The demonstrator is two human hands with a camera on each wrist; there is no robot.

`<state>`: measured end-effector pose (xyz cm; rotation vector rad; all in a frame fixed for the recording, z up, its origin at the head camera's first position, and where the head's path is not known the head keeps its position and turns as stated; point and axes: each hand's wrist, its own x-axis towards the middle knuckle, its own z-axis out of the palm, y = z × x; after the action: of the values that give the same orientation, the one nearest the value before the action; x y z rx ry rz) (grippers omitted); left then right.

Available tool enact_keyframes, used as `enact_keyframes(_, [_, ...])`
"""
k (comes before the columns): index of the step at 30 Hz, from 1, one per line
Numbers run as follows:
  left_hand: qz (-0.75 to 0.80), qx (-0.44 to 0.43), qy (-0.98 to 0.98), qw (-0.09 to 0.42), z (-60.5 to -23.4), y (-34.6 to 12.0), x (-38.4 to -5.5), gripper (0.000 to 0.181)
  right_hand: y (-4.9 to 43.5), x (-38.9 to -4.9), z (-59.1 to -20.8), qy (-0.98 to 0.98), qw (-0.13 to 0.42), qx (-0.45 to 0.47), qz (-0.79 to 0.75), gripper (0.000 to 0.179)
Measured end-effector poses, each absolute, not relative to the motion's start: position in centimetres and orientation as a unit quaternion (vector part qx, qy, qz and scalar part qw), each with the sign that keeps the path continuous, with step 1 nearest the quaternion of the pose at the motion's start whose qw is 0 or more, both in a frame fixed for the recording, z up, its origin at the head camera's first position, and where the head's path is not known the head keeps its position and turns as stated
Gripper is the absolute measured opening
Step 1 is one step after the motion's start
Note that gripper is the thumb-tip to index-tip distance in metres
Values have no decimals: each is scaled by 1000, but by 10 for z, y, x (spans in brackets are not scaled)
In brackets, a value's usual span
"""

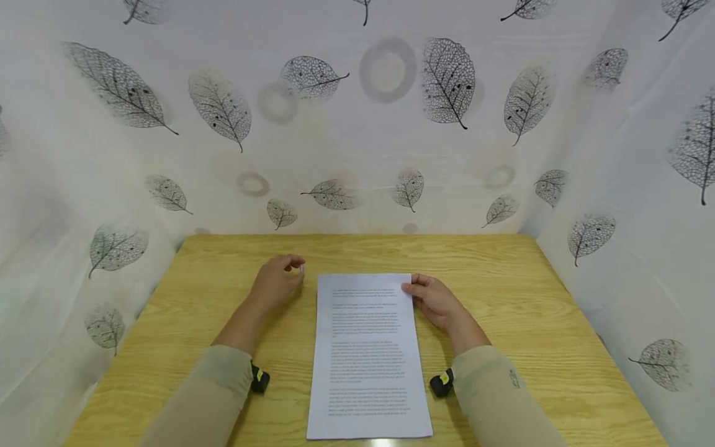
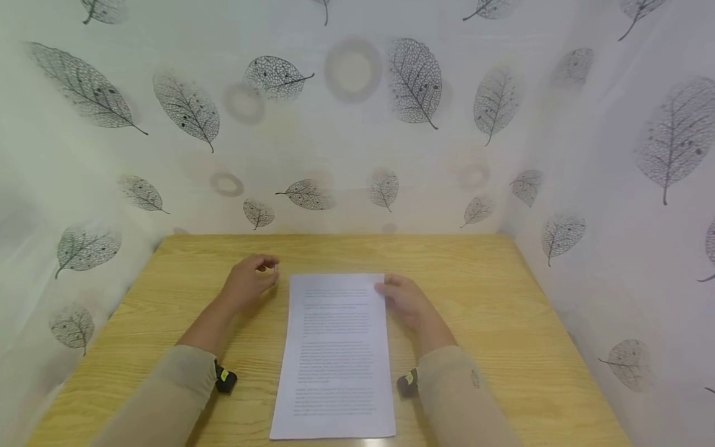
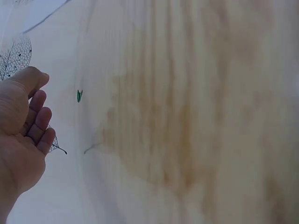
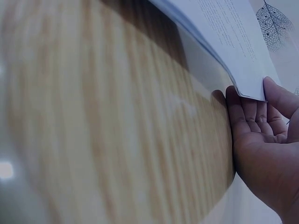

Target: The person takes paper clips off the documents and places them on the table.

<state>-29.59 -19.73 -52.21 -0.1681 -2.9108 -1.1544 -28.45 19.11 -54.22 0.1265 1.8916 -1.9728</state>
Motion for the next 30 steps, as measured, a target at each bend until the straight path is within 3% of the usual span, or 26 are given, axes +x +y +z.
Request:
enact_keyframes(11, [-345,-64,-935,-52,-531,-206,-299,32,191,-283,-542,678,203,46,-705,15])
enact_keyframes(30, [-306,-82,-945,-78,-533,-206,-308,35,192,-283,-540,679,205,41,-703,14])
